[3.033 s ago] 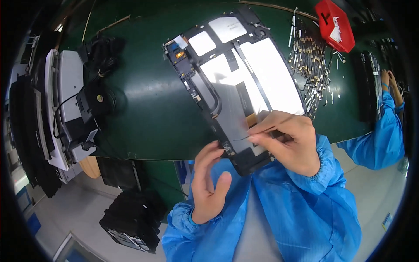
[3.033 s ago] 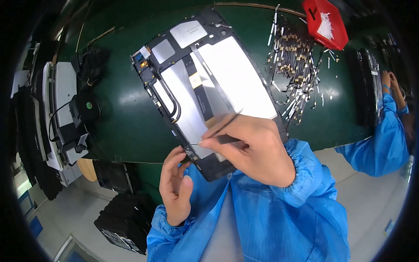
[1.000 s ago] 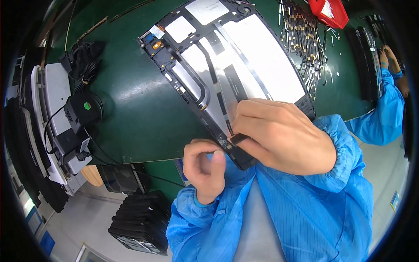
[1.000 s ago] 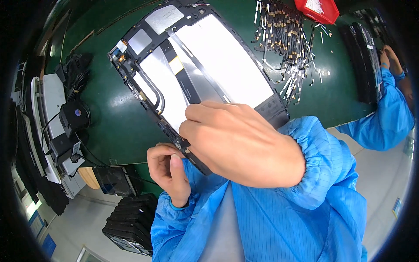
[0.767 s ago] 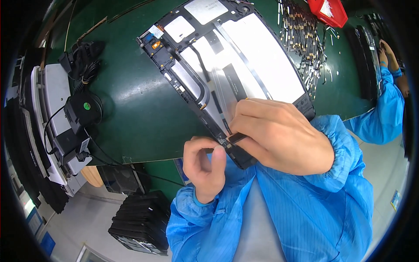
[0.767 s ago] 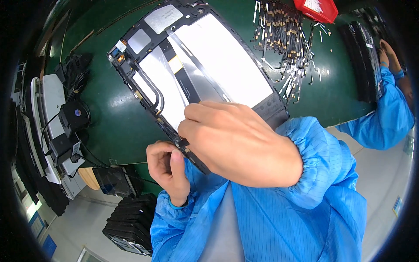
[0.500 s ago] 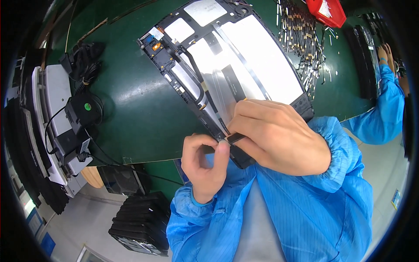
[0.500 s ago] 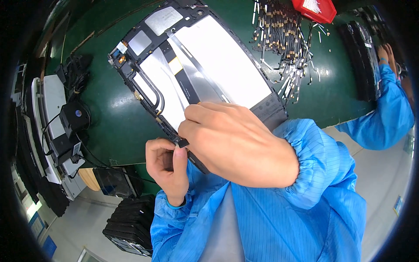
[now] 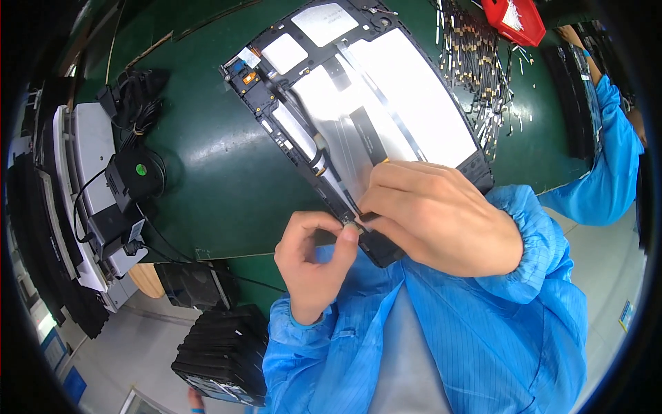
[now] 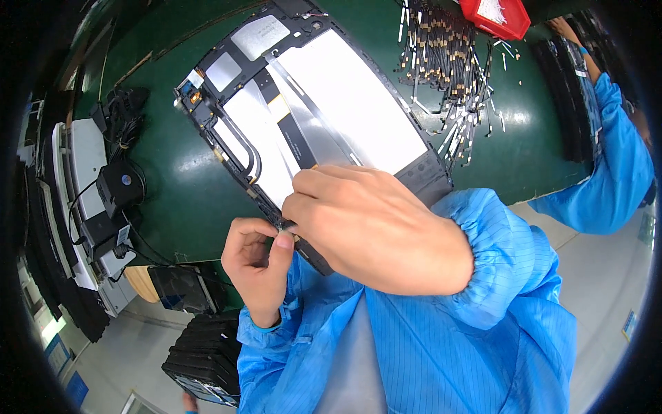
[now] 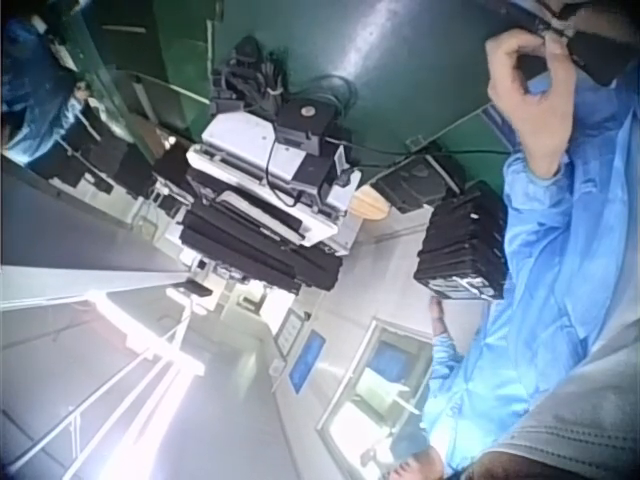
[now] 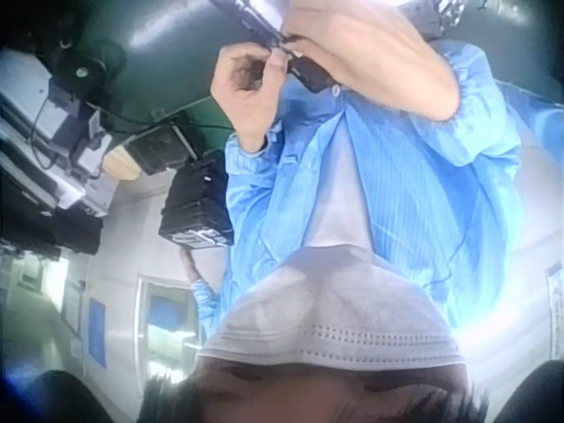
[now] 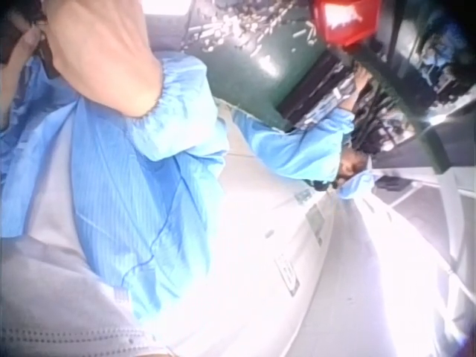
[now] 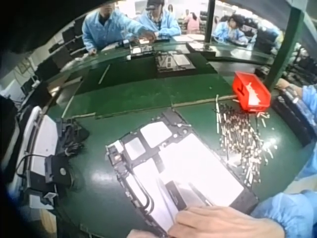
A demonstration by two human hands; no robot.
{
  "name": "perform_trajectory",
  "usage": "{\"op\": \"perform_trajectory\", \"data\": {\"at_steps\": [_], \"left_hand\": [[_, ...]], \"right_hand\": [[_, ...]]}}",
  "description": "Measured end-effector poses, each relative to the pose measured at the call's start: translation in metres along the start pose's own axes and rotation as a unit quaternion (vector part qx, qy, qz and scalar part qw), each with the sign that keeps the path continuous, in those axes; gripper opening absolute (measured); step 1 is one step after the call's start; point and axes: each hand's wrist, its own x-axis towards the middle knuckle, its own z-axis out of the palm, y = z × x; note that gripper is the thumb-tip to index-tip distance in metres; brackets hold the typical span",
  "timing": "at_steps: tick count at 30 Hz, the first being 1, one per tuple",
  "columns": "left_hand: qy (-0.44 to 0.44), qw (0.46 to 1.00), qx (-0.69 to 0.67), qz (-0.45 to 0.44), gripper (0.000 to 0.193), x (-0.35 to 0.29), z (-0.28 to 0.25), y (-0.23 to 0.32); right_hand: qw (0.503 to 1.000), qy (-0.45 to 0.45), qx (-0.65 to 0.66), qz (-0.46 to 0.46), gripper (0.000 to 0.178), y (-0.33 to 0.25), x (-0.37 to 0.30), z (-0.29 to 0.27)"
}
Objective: The person assembles components of a tablet device by connecting ribbon cables to the tablet chassis and applying adhesive tape to secure electronic components. This is done using tweezers and a precision pick.
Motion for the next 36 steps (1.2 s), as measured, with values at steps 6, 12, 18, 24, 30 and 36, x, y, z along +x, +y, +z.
{"op": "perform_trajectory", "data": {"at_steps": [6, 12, 18, 24, 30, 36], "left_hand": [[-0.03, 0.999, -0.027, -0.021, 0.013, -0.001, -0.006, 0.001], [-0.045, 0.995, -0.041, -0.073, 0.011, -0.023, -0.016, 0.004], [-0.03, 0.994, -0.036, -0.099, 0.019, -0.038, -0.007, 0.005], [0.015, 0.996, -0.083, 0.042, 0.02, -0.031, 0.012, 0.013], [0.035, 0.905, 0.251, 0.343, 0.037, -0.008, -0.007, 0.003], [-0.061, 0.838, 0.319, 0.438, 0.04, 0.012, 0.002, 0.023]], "right_hand": [[0.979, 0.003, 0.202, -0.015, 0.014, -0.003, -0.008, 0.006], [0.996, 0.089, 0.018, 0.016, 0.022, -0.006, -0.01, 0.017], [0.983, 0.097, 0.152, -0.014, 0.017, -0.006, -0.016, 0.014], [0.946, 0.083, 0.31, -0.04, 0.026, 0.002, -0.02, 0.007], [0.966, 0.082, 0.151, -0.192, 0.024, 0.0, -0.031, 0.004], [0.878, 0.467, -0.1, 0.017, 0.019, 0.073, -0.023, -0.125]]}}
